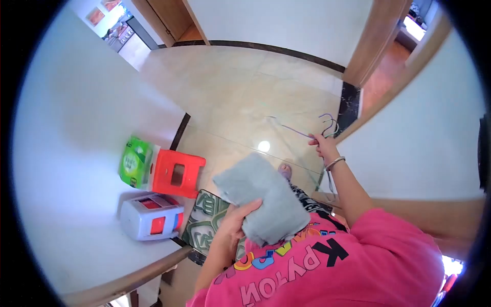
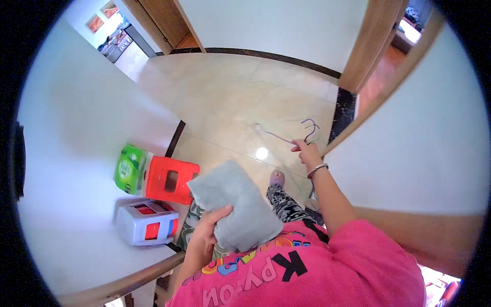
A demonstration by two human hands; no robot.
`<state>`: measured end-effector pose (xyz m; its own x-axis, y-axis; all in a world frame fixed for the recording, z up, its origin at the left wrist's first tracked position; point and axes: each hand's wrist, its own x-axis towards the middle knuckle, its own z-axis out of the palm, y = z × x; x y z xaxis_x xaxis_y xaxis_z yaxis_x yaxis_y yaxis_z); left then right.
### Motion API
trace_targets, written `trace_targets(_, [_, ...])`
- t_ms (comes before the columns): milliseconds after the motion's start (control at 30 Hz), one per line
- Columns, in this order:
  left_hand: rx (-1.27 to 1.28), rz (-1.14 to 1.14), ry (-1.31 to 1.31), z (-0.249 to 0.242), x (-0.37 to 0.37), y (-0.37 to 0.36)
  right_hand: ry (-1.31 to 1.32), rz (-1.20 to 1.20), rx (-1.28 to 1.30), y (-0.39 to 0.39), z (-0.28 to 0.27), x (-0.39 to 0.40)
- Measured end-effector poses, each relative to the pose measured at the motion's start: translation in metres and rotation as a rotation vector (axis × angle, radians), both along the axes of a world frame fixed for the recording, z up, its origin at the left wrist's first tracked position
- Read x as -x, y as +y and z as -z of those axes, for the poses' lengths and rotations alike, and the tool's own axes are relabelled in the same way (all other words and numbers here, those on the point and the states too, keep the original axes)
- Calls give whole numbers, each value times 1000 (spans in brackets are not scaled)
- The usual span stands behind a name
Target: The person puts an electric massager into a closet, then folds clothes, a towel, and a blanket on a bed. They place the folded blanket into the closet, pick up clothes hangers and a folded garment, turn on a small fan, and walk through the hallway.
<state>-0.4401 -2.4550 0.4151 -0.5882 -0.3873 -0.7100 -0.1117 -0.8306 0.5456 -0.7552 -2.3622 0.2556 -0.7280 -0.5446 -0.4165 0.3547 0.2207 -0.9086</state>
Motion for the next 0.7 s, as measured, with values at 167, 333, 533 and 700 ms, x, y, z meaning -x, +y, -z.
trace_targets(167, [106,-32,42,7,118,-82,148,-253,-279,-76,10,76])
trace_targets(333, [501,349,246,42,214,-162,-86,-794,-180,-143,-62,121])
trace_targets(533, [765,662,207,36,394,-234,-72,-730,200,-205,-55,239])
trace_targets(700, [367,734,91,37,550,-292,-29,-468,277,-223,-32,356])
